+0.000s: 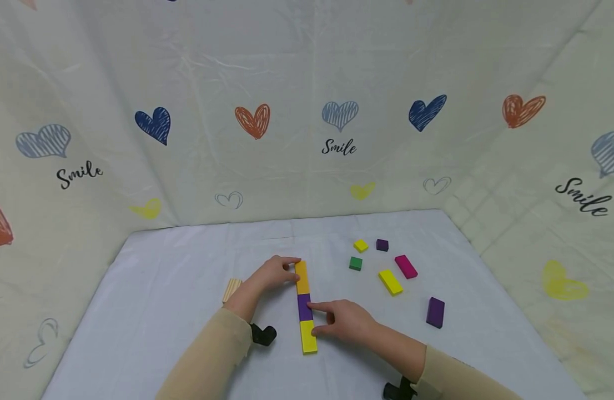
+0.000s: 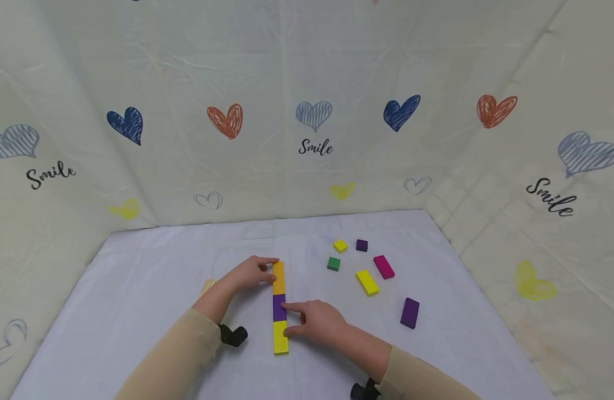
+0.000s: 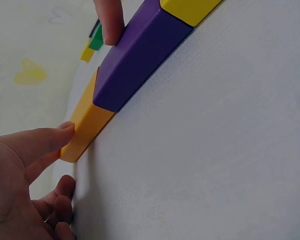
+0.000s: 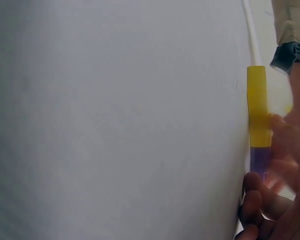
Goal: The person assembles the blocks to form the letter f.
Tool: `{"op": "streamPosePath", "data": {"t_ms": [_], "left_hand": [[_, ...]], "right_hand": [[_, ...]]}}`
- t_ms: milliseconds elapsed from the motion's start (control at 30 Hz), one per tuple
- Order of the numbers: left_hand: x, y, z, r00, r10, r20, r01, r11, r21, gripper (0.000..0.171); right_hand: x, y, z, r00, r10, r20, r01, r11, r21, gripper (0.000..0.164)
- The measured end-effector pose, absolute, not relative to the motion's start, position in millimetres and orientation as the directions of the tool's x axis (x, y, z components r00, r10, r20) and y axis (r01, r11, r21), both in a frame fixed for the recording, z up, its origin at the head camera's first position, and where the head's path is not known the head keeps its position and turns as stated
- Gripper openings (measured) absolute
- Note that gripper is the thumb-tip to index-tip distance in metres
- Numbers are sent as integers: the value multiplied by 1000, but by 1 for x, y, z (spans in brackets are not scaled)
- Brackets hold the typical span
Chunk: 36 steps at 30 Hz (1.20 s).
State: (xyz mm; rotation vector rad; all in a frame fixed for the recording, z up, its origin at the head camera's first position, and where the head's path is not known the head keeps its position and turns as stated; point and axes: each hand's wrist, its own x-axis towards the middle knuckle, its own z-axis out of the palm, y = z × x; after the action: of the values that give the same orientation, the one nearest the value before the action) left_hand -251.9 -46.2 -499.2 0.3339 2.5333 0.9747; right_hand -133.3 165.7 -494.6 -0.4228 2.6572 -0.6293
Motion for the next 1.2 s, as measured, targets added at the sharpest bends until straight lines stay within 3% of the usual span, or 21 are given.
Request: {"op": "streamPosePath", "data": {"t_ms": [500, 1200], "left_hand": [[-252, -47, -503, -894, 349, -282, 57, 712, 700, 54], [-252, -49, -503, -891, 356, -280, 63, 709, 702, 53]], "right_hand": [[-154, 176, -490, -873, -413, -260, -222, 811, -541, 65], [-165, 166, -494, -868, -404, -289, -237, 848, -473, 71]]}}
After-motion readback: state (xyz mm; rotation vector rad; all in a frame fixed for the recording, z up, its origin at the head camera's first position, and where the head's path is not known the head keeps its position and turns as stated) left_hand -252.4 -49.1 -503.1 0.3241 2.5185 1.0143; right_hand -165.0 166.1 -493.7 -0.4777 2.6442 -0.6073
